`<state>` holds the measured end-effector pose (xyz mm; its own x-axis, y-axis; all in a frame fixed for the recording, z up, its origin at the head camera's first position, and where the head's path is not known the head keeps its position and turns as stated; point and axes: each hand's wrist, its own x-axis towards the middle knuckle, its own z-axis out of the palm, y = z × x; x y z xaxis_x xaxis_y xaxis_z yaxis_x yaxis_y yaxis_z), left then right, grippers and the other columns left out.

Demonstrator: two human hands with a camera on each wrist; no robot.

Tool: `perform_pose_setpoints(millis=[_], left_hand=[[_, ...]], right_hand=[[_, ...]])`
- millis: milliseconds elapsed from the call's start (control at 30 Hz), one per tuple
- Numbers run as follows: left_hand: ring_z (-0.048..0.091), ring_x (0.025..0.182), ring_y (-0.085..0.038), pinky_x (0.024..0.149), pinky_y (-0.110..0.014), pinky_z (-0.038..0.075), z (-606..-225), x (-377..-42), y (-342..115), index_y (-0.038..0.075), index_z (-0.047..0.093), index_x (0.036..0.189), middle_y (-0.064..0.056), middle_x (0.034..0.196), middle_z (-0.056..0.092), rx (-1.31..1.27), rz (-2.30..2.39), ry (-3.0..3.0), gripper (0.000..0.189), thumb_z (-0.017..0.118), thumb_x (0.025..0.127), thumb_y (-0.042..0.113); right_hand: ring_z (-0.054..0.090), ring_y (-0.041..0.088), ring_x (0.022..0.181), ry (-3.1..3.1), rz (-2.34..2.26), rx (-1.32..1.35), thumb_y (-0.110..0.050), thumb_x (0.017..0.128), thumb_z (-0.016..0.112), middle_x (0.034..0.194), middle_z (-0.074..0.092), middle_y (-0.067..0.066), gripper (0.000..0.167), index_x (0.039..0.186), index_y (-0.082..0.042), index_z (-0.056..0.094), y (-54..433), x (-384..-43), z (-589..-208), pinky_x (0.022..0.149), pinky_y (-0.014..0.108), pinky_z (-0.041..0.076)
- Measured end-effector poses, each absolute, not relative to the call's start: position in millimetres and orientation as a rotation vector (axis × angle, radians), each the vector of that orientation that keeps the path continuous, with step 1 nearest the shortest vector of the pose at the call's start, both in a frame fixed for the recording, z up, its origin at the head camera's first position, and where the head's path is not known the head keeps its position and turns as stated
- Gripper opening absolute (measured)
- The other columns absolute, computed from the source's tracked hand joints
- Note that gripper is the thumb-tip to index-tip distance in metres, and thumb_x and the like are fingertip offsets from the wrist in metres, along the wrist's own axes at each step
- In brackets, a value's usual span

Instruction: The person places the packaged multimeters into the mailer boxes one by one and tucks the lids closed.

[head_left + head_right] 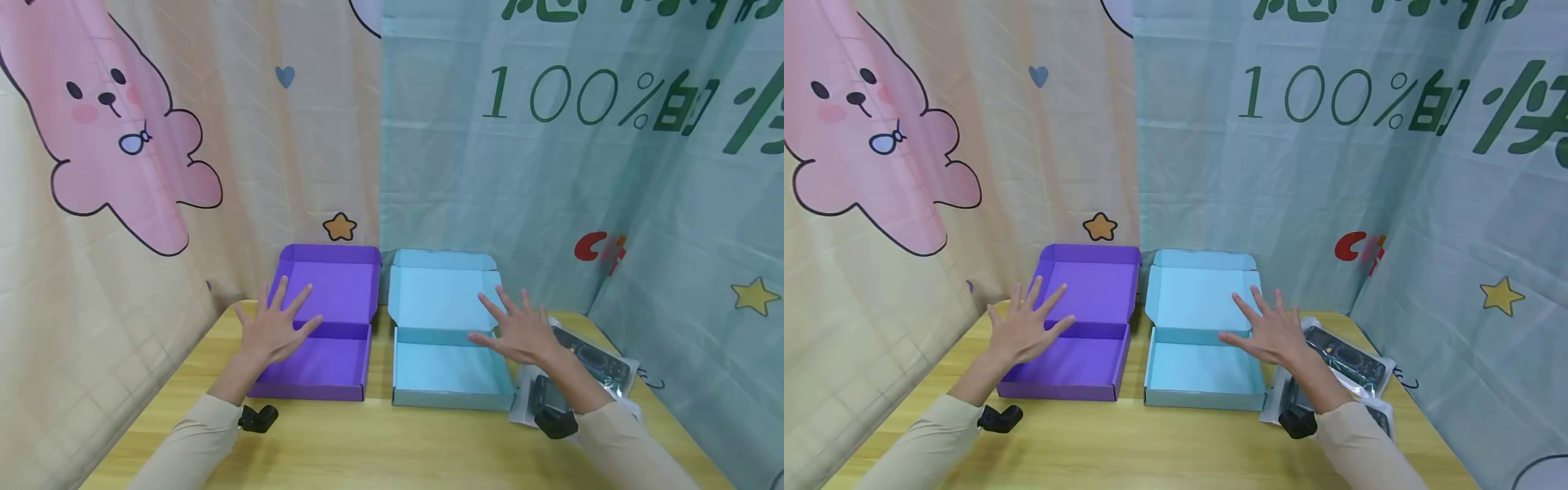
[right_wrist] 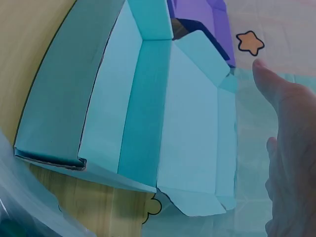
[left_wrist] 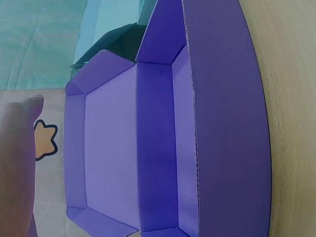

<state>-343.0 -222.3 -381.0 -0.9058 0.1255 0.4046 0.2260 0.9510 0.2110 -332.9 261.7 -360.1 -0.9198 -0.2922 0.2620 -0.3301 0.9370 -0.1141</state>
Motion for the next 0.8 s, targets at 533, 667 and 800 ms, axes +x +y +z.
perform_pose_setpoints(millis=[533,667,800], left_hand=[[0.005,0.15,-0.056,0.101,-0.088,-0.002,-382,-323,-256,0.027,0.022,0.167,-0.026,0.168,0.008,-0.29,-0.498,-2.762,0.083,0.045,0.1,0.07],[0.008,0.147,-0.06,0.099,-0.09,0.005,-389,-316,-269,0.019,0.022,0.167,-0.03,0.167,0.009,-0.317,-0.57,-2.766,0.086,0.049,0.1,0.066],[0.012,0.145,-0.063,0.101,-0.087,0.016,-401,-313,-283,0.007,0.023,0.165,-0.037,0.164,0.01,-0.361,-0.697,-2.721,0.091,0.059,0.099,0.058]], right_hand=[[0.006,0.065,0.146,-2.849,0.381,0.464,-0.069,0.094,0.058,0.167,0.015,0.028,0.097,0.166,-0.013,0.024,305,-334,-344,0.107,0.084,0.008],[0.008,0.065,0.145,-2.864,0.47,0.445,-0.065,0.094,0.059,0.166,0.016,0.03,0.097,0.165,-0.011,0.023,322,-335,-344,0.105,0.085,0.009],[0.01,0.062,0.146,-2.862,0.615,0.441,-0.059,0.096,0.06,0.165,0.016,0.032,0.095,0.165,-0.008,0.021,343,-337,-349,0.104,0.086,0.011]])
